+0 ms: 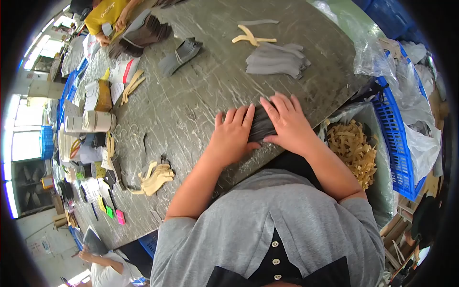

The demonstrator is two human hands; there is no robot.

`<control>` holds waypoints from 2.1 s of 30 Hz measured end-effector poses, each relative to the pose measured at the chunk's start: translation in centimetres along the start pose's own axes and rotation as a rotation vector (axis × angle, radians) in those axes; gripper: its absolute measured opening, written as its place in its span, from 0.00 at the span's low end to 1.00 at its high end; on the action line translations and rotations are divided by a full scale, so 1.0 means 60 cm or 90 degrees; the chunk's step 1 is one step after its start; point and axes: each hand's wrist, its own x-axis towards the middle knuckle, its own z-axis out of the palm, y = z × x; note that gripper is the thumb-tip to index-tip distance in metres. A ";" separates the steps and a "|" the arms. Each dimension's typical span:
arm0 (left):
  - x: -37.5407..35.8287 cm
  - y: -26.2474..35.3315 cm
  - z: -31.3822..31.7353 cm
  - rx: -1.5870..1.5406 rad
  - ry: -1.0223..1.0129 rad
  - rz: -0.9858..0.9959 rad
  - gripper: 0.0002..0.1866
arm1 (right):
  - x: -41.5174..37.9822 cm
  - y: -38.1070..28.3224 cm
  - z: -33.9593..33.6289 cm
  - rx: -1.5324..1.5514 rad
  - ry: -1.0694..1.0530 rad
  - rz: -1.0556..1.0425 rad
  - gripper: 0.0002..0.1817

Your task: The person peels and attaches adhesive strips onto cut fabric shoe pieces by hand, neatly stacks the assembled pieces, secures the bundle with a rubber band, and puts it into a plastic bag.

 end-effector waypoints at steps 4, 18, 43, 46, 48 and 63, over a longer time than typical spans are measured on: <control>-0.003 -0.010 -0.002 -0.072 0.047 -0.034 0.50 | -0.016 0.018 0.025 0.065 0.070 -0.018 0.52; -0.013 -0.016 0.054 -0.219 0.317 -0.149 0.40 | -0.013 0.024 0.021 0.015 0.082 0.017 0.46; -0.029 -0.011 0.047 -0.064 0.295 -0.005 0.31 | 0.063 0.036 0.005 0.091 -0.027 -0.071 0.18; -0.029 -0.012 0.037 -0.050 0.285 0.005 0.30 | 0.066 0.041 0.006 0.085 -0.041 -0.071 0.18; -0.026 -0.012 0.035 -0.051 0.259 0.034 0.30 | 0.070 0.047 0.010 0.091 -0.029 -0.066 0.18; -0.014 -0.001 0.037 -0.051 0.133 0.201 0.19 | 0.079 0.077 0.001 0.223 -0.058 -0.004 0.27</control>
